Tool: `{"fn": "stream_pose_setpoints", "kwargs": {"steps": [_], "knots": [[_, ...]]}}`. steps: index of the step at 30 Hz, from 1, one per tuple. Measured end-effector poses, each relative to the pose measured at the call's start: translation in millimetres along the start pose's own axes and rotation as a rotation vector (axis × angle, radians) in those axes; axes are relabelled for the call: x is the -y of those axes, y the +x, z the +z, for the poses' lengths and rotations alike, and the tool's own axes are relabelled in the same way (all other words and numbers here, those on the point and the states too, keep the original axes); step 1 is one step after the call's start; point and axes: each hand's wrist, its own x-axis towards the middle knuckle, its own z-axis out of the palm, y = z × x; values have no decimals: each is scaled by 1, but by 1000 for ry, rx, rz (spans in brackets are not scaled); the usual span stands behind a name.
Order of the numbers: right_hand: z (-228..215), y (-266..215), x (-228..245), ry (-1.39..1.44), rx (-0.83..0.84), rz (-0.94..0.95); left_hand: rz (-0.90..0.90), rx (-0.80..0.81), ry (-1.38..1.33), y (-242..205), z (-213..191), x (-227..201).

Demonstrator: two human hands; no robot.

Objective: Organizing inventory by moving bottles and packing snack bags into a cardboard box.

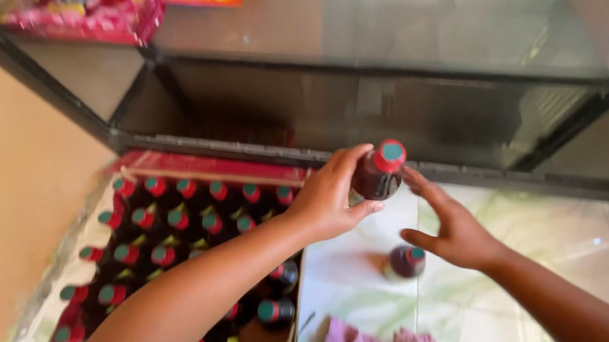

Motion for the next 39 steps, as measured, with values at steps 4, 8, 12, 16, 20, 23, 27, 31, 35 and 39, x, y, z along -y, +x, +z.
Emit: {"fn": "stream_pose_setpoints", "kwargs": {"steps": [4, 8, 12, 16, 20, 23, 27, 31, 35, 39], "knots": [[11, -54, -31, -68, 38, 88, -70, -18, -127, -41, 13, -19], [42, -79, -53, -33, -56, 282, -205, -45, -230, -73, 40, -18], [72, -85, -59, -196, -116, 306, -399, -14, -207, -95, 69, -13], [94, -89, -87, -220, -116, 444, -441, -74, -106, -116, 106, 8], [116, -86, -117, -203, -267, 519, -500, -80, -81, -126, 121, 10], [134, -85, -131, -45, -333, 549, -567, -34, -69, -131, 124, 8], [134, -89, -130, 17, -361, 544, -573, 2, -135, -137, 122, 3], [114, -88, -88, 71, -279, 510, -534, 49, -102, -132, 66, -14], [95, -87, -38, 238, -149, 384, -373, 82, -95, -147, -5, -22], [90, -75, 26, 438, -73, 384, -222, 65, -77, -175, -79, -30]]}}
